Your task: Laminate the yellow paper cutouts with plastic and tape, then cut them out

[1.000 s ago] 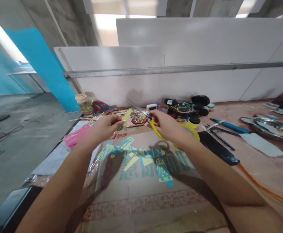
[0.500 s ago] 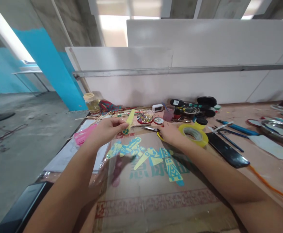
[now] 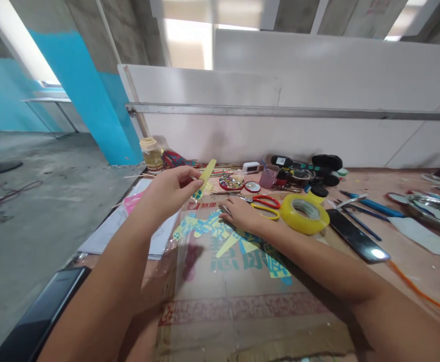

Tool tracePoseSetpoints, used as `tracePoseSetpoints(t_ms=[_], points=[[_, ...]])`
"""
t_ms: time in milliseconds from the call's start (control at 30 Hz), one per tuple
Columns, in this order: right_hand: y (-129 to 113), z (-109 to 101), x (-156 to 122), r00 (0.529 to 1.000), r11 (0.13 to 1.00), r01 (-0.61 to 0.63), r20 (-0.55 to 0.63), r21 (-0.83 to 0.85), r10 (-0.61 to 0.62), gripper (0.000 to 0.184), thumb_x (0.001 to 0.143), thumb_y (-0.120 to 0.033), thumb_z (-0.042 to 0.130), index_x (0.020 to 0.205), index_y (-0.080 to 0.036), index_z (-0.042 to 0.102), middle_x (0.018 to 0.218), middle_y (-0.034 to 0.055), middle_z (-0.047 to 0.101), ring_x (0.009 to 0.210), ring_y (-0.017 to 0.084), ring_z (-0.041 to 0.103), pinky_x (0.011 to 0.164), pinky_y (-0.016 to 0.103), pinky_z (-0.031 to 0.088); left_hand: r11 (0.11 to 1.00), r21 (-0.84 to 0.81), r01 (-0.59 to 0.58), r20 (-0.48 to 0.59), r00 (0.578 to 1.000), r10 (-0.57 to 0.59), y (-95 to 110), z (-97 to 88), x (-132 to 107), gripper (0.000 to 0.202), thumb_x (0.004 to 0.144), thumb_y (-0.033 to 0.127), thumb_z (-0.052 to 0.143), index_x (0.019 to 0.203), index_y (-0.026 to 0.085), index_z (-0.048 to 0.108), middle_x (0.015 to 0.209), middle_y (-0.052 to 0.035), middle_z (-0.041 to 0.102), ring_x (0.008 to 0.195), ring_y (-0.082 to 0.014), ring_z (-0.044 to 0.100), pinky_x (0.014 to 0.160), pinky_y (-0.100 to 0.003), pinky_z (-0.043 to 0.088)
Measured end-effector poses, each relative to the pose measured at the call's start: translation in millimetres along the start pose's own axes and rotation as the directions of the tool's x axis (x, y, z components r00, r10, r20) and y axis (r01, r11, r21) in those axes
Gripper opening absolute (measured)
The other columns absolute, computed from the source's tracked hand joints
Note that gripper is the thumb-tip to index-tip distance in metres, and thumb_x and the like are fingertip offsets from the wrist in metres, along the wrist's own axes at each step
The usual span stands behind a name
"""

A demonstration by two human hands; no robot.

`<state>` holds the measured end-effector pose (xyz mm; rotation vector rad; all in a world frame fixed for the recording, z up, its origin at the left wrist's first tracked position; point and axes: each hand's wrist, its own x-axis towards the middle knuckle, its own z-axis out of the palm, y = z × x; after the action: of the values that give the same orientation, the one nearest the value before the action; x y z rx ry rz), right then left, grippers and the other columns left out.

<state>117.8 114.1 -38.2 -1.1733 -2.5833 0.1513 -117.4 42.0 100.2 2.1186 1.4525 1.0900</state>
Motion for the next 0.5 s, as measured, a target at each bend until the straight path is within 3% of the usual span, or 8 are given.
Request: tracePoseSetpoints(t_ms=[200, 333, 433, 500], points=[[5.9, 13.9, 10.6, 0.977, 0.98, -0.085, -0.178, 0.182, 0.118, 0.024, 0.099, -0.036, 0.059, 0.098, -0.015, 0.071, 0.103, 0.0127, 0.06, 0.1, 0.028, 0.054, 0.094, 0.044, 0.042, 1.0, 0.01, 0.003, 0.005, 1.0, -0.003, -4.1, 0.3, 0.9, 0.025, 0.087, 0.041, 0.062, 0.091, 0.018, 0.071, 0.067, 0.0012, 0.065, 0.059, -0.0135, 0.055, 0.052, -0.024, 0.036], [16.6, 13.8, 6.8, 0.941, 0.908, -0.089, -0.265, 0.41, 0.211, 0.032, 0.102, -0.035, 0.053, 0.078, -0.017, 0.065, 0.091, 0.0065, 0.06, 0.091, 0.023, 0.057, 0.089, 0.039, 0.047, 0.996, 0.036, 0.078, -0.061, 0.995, -0.075, -13.1, -8.6, 3.5, 0.029, 0.088, 0.045, 0.061, 0.092, 0.018, 0.071, 0.069, 0.0003, 0.065, 0.062, -0.0149, 0.057, 0.056, -0.026, 0.04], [24.1, 13.3, 4.3, 0.887, 0.792, -0.101, -0.306, 0.602, 0.345, 0.031, 0.105, -0.036, 0.05, 0.09, -0.014, 0.067, 0.09, 0.0043, 0.065, 0.086, 0.021, 0.063, 0.083, 0.038, 0.054, 0.973, 0.101, 0.208, -0.138, 0.971, -0.193, -15.7, -14.5, 5.5, 0.032, 0.089, 0.046, 0.059, 0.097, 0.017, 0.071, 0.073, -0.0001, 0.066, 0.066, -0.0163, 0.059, 0.06, -0.027, 0.043], [27.3, 11.6, 4.4, 0.845, 0.689, -0.089, -0.312, 0.719, 0.434, 0.026, 0.103, -0.036, 0.057, 0.111, -0.014, 0.066, 0.107, 0.0064, 0.068, 0.093, 0.022, 0.067, 0.083, 0.04, 0.058, 0.957, 0.151, 0.247, -0.063, 0.969, -0.24, -14.9, -8.7, 6.9, 0.032, 0.089, 0.046, 0.056, 0.093, 0.017, 0.07, 0.072, 0.0, 0.064, 0.066, -0.0167, 0.059, 0.061, -0.028, 0.042]])
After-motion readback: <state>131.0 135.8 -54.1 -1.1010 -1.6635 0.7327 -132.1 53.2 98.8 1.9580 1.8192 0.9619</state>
